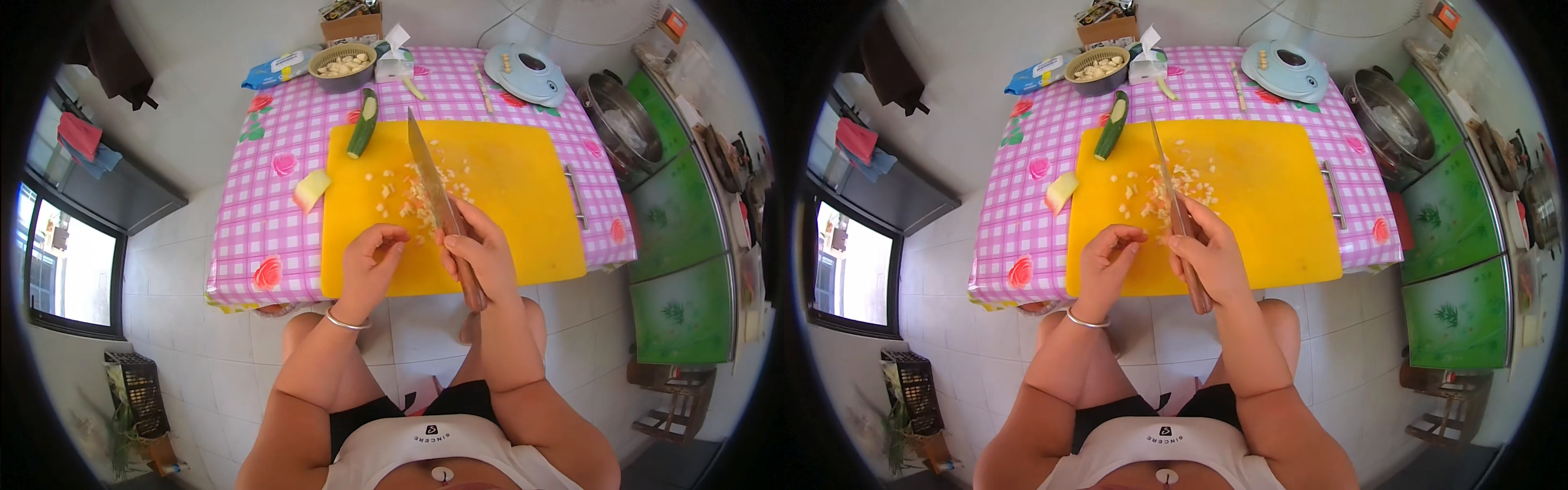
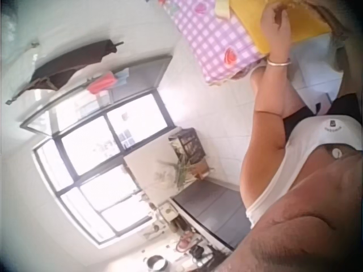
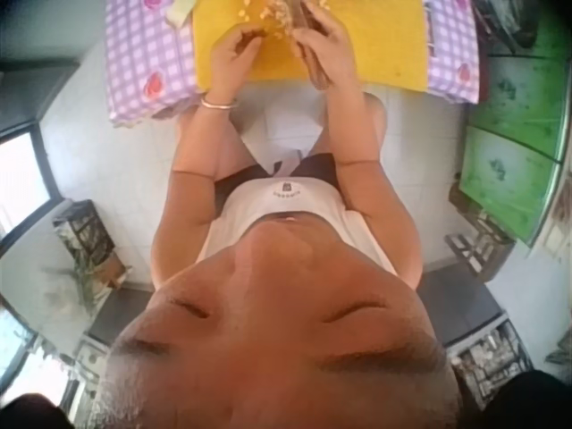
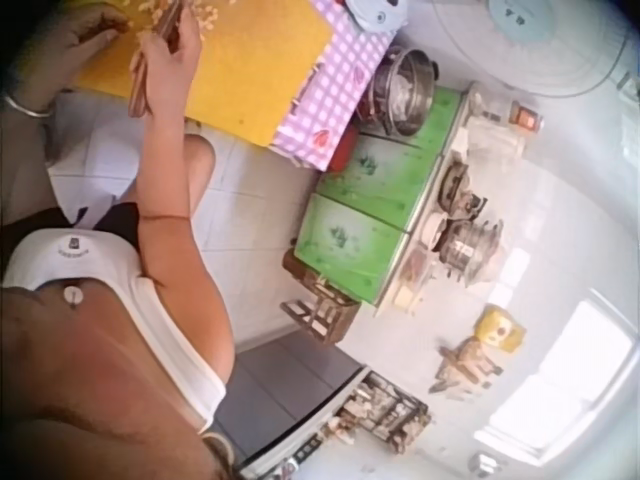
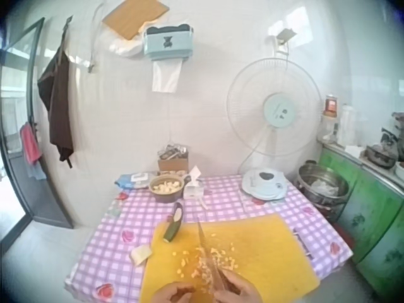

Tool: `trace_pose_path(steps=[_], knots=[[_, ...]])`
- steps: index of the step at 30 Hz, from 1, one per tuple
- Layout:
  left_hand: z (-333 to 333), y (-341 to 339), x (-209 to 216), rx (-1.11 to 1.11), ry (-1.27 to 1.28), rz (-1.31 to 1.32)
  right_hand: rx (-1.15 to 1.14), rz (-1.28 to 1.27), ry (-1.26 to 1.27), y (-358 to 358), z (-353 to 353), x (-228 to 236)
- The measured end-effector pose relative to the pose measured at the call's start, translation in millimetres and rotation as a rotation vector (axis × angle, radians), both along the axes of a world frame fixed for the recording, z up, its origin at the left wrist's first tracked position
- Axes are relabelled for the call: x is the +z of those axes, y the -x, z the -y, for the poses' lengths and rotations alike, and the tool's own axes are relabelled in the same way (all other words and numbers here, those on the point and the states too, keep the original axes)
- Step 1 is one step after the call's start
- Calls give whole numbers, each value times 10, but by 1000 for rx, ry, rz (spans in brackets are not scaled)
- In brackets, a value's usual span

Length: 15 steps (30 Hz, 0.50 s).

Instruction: The person uses a large cleaver to chop a piece of watermelon rind into small cubes on a yellow cutting board. They repeatedly slice the rind, gather the pieces, and mince them further until a pile of diced rind is formed.

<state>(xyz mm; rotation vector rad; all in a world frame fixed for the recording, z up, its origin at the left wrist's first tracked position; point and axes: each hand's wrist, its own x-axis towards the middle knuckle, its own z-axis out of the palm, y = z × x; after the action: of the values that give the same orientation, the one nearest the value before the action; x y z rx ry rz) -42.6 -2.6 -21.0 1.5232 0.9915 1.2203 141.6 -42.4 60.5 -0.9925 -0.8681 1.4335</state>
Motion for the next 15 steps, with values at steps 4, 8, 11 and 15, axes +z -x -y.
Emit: trace_pose_path(steps=[4,8,11,15], knots=[[5,7,0,2,4,-19,35,-79,-18,-16,4,-21],[-6,-2,11,-6,-12,-17,32,-16,12,9,-78,-85],[-2,18,4,-4,-1,-23,46,-68,-3,-9,-15,-20],[-2,-5,26,-19,10,-18,28,-36,12,-23,-74,-100]])
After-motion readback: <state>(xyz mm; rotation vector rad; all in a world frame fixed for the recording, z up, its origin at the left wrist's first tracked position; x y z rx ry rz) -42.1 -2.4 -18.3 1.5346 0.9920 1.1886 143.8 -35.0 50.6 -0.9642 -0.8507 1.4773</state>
